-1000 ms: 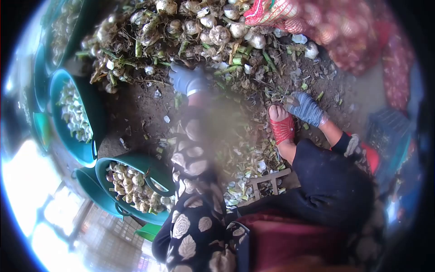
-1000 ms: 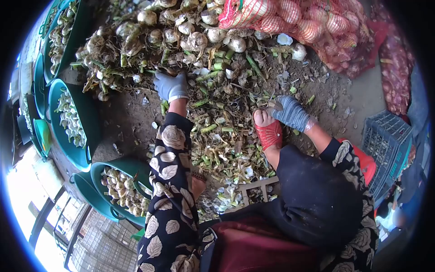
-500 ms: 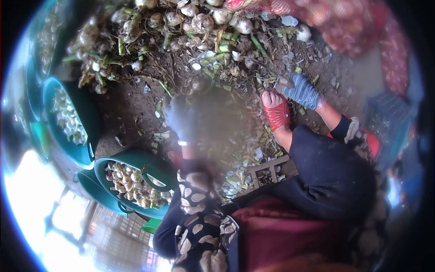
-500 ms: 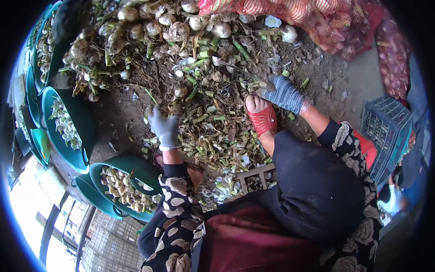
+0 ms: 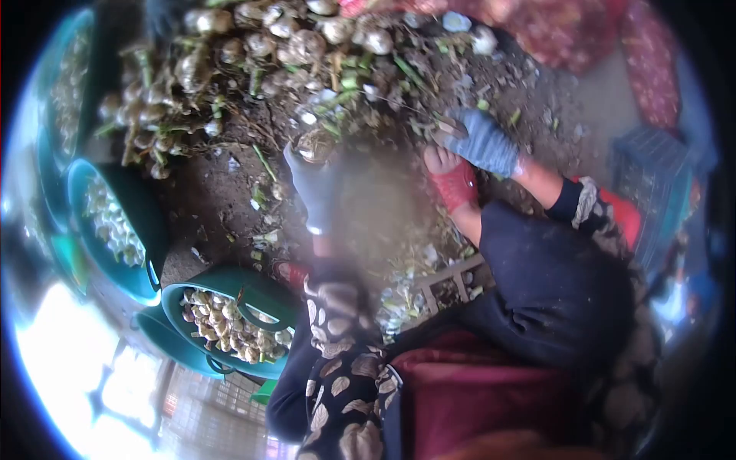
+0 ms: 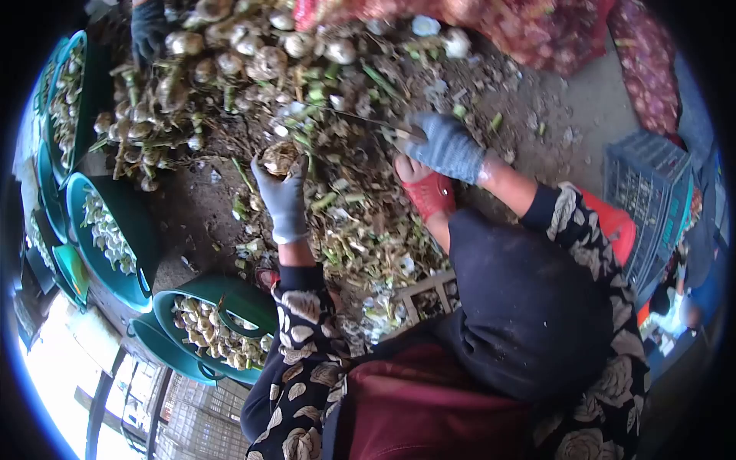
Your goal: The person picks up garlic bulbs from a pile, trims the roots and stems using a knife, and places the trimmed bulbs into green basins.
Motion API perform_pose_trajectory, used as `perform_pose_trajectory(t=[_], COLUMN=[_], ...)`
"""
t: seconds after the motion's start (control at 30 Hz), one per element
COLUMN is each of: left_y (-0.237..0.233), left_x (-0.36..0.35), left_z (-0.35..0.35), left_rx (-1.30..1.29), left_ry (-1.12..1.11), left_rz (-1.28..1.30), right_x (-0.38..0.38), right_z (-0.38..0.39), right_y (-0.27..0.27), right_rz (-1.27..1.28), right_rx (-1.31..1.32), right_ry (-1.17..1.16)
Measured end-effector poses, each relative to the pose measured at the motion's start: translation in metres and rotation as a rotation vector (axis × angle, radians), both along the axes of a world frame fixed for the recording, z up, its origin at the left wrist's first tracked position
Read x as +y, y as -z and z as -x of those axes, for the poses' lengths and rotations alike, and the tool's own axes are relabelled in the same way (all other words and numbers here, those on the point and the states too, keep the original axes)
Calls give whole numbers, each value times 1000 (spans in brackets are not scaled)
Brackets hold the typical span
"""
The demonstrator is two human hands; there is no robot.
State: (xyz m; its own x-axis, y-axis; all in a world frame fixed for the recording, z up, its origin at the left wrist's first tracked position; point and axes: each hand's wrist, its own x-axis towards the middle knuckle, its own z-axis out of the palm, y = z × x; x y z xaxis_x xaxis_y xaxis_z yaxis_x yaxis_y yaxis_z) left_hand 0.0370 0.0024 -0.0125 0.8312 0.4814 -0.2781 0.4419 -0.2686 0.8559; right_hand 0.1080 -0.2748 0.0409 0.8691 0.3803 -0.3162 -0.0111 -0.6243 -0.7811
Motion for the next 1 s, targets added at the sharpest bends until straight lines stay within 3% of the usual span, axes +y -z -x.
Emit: perform_pose_trajectory(t=[0.03,0.07,0.1,0.13,0.17,0.2,0.27,0.37,0.53,0.87,0.9,0.97,1.0], left_y=[-11,-35,-52,-48,-82,-103,-108,-81,-91,-109,-111,-119,-130], left_x=[-6,-19,-31,-37,-45,-54,-62,-58,-61,-78,-79,-78,-76], left_z=[8,11,10,13,9,11,15,28,29,30,30,31,33], left_rx=[-87,-27,19,-107,24,124,212,151,163,-33,-28,7,37], left_ry=[80,59,32,95,151,57,19,194,171,12,-15,-102,-222], left_rz=[117,251,382,457,483,770,953,654,817,582,624,958,1341], right_x=[7,13,20,25,29,33,38,41,36,26,25,-4,-12], right_z=[2,-4,-5,-7,-7,-8,-7,-4,2,7,6,9,-1], right_y=[-18,-27,-46,-52,-56,-60,-68,-72,-65,-40,-37,41,33], right_rz=[36,35,50,79,108,143,261,349,325,184,175,234,128], right_rx=[-22,-182,-126,-245,-358,-369,-416,-405,-433,-490,-501,-301,-284], right_ry=[1,-169,-140,-222,-300,-358,-500,-625,-615,-544,-546,-402,-252])
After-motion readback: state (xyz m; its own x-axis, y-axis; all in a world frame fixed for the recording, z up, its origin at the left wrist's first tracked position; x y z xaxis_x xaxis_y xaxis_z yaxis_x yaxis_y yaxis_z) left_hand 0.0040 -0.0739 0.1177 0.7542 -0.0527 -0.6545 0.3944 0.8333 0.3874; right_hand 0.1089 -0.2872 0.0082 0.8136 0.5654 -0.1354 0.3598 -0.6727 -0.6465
